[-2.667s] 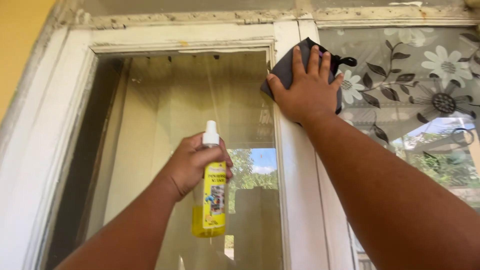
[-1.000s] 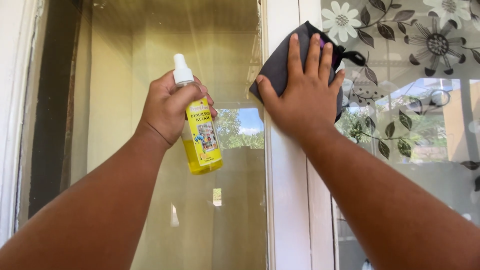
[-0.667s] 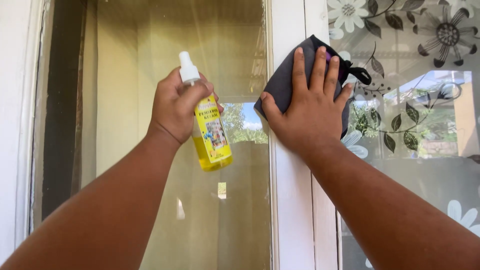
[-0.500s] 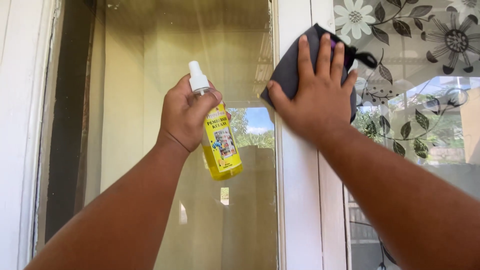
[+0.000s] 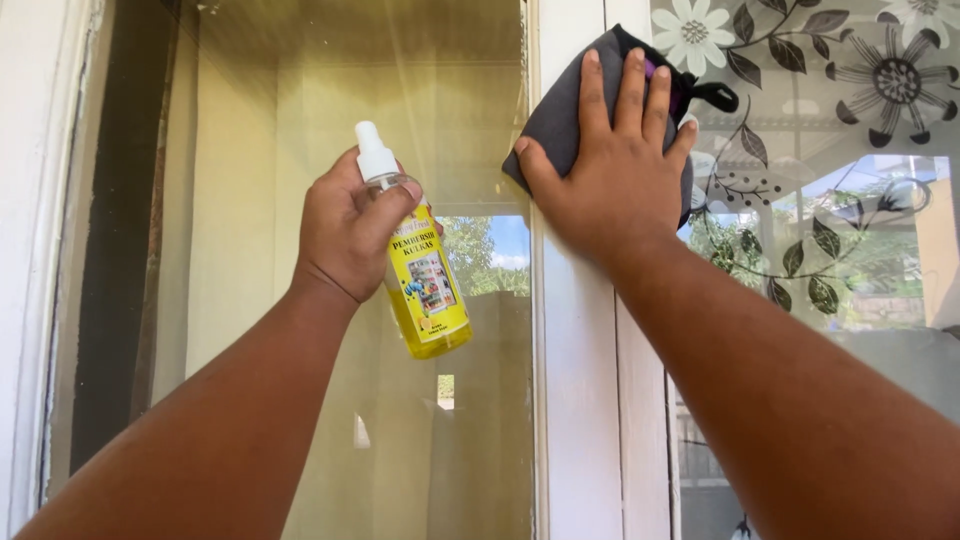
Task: Cleaning a glass window using a spray bottle and a cloth.
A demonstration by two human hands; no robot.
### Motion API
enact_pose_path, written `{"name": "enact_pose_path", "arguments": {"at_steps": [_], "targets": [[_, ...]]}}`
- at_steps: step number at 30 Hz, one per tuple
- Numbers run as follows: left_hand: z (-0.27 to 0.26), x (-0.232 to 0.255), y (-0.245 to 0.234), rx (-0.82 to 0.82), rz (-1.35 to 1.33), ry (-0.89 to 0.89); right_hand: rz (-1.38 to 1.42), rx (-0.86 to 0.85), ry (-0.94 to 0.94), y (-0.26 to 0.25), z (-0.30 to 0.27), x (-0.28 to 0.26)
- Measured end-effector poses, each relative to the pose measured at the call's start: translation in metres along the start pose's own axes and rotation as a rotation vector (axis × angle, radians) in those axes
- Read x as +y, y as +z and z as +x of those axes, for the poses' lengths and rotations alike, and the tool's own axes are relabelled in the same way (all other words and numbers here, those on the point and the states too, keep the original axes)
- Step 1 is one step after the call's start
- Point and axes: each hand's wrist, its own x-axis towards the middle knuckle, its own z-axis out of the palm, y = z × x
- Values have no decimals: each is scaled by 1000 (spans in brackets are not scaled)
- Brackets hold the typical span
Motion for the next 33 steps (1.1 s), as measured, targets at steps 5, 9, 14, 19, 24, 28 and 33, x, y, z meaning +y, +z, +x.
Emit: {"name": "enact_pose_path", "arguments": {"at_steps": [5, 9, 14, 19, 24, 28, 33], "targets": [[-2, -4, -3, -43, -165, -50, -7, 10, -30, 0, -44, 3], [-4, 7, 2, -54, -213, -44, -17, 6, -44, -1, -60, 4], [-7, 6, 2, -25, -187, -42, 3, -6, -50, -4, -66, 3], [-4, -7, 1, 17, -110, 8, -2, -11, -75, -5, -40, 3], [-3, 6, -1, 9, 89, -7, -21, -31, -40, -1, 18, 3], [0, 2, -5, -31, 28, -31, -2, 12, -31, 3, 42, 0], [-2, 4, -2, -57, -62, -6, -12, 37, 4, 6, 40, 4]]}}
